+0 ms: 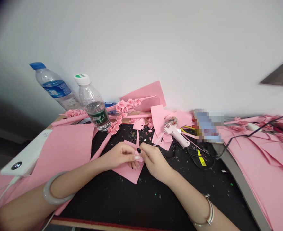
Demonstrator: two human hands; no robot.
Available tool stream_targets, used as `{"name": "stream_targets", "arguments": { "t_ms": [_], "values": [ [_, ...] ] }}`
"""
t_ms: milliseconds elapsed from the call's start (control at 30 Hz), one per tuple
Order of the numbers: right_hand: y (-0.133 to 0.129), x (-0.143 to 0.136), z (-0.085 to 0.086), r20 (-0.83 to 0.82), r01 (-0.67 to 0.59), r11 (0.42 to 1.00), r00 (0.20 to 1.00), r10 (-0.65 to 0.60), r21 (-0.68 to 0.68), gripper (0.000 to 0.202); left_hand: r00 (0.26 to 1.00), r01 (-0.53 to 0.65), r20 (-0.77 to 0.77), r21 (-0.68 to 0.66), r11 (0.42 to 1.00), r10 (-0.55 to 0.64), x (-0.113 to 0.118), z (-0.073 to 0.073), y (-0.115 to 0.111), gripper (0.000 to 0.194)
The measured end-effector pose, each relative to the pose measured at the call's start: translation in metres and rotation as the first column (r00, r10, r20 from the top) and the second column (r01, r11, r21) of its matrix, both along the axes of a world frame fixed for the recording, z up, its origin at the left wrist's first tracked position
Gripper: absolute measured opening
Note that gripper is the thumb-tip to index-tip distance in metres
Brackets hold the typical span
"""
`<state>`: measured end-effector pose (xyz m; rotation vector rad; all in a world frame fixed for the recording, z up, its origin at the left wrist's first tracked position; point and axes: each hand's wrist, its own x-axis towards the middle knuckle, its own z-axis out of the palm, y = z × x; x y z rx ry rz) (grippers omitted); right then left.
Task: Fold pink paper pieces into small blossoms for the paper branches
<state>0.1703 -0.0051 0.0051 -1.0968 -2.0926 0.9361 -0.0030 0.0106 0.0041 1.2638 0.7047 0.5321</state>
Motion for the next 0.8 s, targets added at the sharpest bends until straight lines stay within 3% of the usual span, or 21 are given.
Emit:
{"name": "stream_targets", "arguments": {
  "t_ms": [267,433,533,800],
  "values": [
    [0.0040,0.0046,-0.0031,-0.235,0.264,0.963,0.933,-0.271,-0.062,0.019,0.991,-0.129,0.031,-0.005,0.992,0.130,0.0019,-0.0045,0.0013,0.023],
    [0.0011,0.0027,0.0016,-0.252,0.237,0.970,0.943,-0.217,0.052,0.017,0.965,-0.258,0.047,-0.035,0.965,0.260,0.0034,-0.0031,0.0012,0.025],
    [0.0007,0.0016,0.0011,-0.232,0.236,0.970,0.948,-0.219,0.051,0.014,0.948,-0.312,0.042,-0.051,0.949,0.315,0.0046,-0.0003,0.0007,0.024],
    [0.0001,0.0007,-0.0020,-0.277,0.239,0.971,0.932,-0.236,-0.024,0.009,0.950,-0.310,0.056,0.030,0.950,0.308,0.0054,0.0012,-0.0032,0.022]
  ]
}}
